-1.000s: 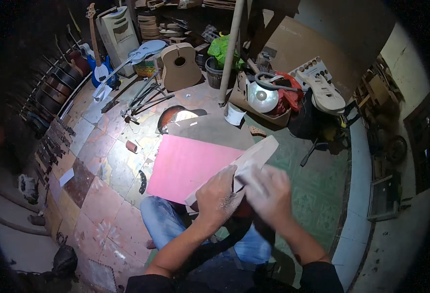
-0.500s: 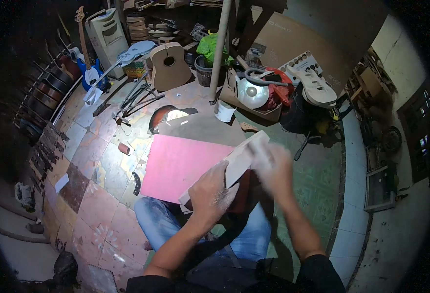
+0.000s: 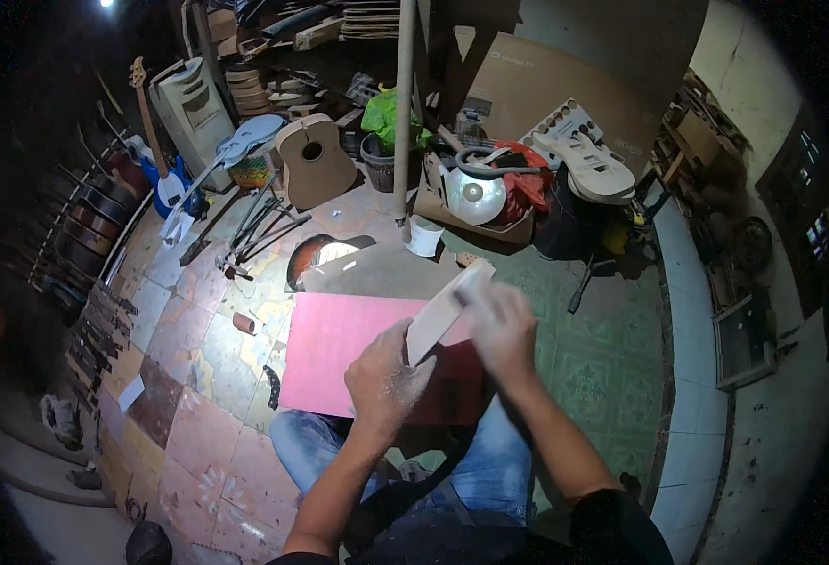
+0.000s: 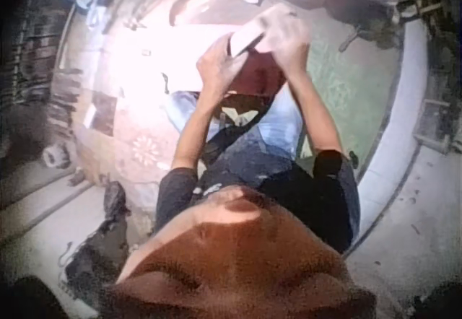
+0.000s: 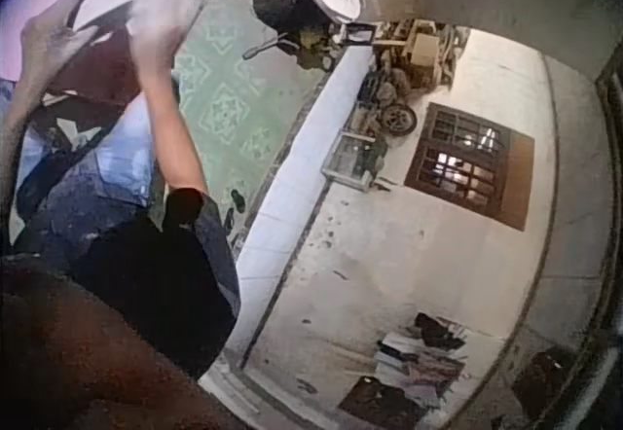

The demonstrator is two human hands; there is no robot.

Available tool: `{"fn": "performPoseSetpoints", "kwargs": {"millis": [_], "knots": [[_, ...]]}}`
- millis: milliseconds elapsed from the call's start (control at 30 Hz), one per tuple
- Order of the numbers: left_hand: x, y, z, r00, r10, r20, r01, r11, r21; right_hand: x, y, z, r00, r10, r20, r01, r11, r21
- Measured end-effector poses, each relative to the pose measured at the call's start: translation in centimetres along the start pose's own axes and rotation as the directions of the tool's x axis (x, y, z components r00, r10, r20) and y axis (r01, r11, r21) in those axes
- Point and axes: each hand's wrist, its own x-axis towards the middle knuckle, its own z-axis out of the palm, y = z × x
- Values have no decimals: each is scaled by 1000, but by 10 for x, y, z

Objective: The person sands the sides and back of a wooden guitar body by hand using a piece of sandpaper while sitting on the floor.

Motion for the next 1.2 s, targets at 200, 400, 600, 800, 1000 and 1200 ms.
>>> {"fn": "performPoseSetpoints", "kwargs": {"millis": [200, 400, 600, 800, 1000, 1200], "knots": [[5, -14, -1, 999, 28, -36, -30, 998, -47, 1, -61, -10, 993, 91, -72, -77, 982, 175], [13, 1, 1, 999, -39, 20, 39, 999, 26, 2, -1, 20, 851, 512, -121, -475, 846, 241], [18, -11, -6, 1000, -28, 6, 29, 998, -49, -1, 9, 35, 922, 343, -180, -319, 936, 150], [29, -11, -11, 982, -165, 87, 162, 986, 45, 4, -32, 43, 918, 152, -367, -19, 940, 342], [30, -16, -3, 996, -69, 48, 71, 996, -55, 13, 42, 62, 667, 697, -265, -496, 680, 540], [30, -22, -7, 996, -87, 26, 88, 994, -64, 4, 30, 71, 797, 528, -294, -362, 806, 467]]}}
